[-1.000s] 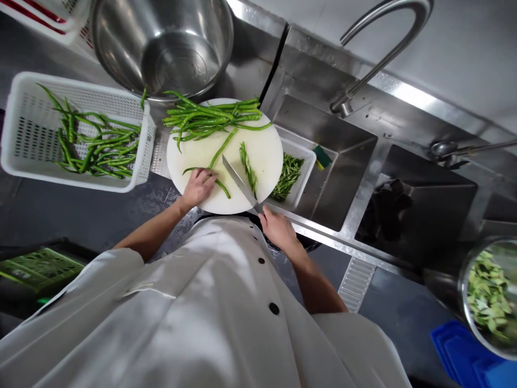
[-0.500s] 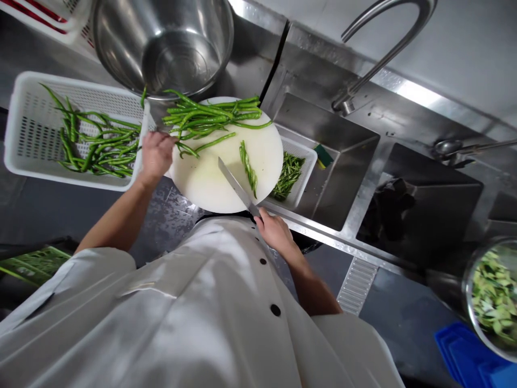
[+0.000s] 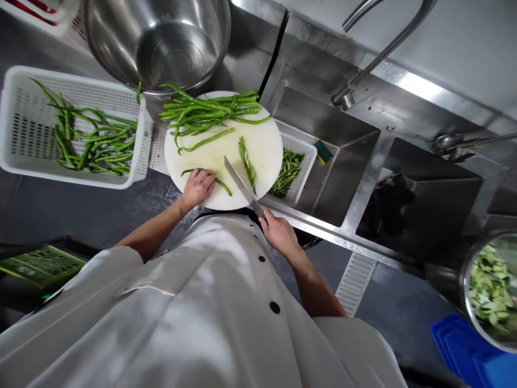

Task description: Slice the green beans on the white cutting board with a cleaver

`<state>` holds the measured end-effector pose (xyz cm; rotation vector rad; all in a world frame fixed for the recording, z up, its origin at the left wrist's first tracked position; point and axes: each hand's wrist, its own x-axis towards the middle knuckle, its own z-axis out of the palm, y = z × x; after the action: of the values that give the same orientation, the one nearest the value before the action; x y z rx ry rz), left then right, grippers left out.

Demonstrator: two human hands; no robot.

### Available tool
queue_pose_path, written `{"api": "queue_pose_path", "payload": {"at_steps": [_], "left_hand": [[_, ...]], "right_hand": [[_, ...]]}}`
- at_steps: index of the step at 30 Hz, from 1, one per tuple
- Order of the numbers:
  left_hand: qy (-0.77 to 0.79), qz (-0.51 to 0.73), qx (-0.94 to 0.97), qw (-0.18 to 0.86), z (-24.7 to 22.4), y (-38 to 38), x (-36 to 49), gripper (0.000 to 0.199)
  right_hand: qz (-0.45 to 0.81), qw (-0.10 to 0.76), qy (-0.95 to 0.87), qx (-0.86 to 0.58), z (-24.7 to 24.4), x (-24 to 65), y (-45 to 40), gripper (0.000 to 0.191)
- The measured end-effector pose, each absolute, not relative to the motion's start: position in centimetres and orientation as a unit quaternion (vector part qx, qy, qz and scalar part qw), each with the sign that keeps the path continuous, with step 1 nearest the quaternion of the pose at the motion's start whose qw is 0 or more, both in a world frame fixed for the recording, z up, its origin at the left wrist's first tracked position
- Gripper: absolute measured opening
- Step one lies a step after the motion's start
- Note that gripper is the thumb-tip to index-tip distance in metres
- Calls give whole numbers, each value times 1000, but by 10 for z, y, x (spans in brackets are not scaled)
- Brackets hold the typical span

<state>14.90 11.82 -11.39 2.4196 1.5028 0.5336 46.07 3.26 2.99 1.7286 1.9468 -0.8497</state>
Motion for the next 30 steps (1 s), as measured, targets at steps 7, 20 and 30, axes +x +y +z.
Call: {"api": "queue_pose_path", "payload": {"at_steps": [7,20,30], "left_hand": [[531,162,822,128,-108,116,151,30],[533,156,822,125,-108,117,153,29],[523,180,824,119,-116,117,150,30]], "right_hand": [[-312,241,700,595,70,451,25,35],[-321,271,705,571,63,419,42,37],[-309,252,710,580,53,406,60,40]]}}
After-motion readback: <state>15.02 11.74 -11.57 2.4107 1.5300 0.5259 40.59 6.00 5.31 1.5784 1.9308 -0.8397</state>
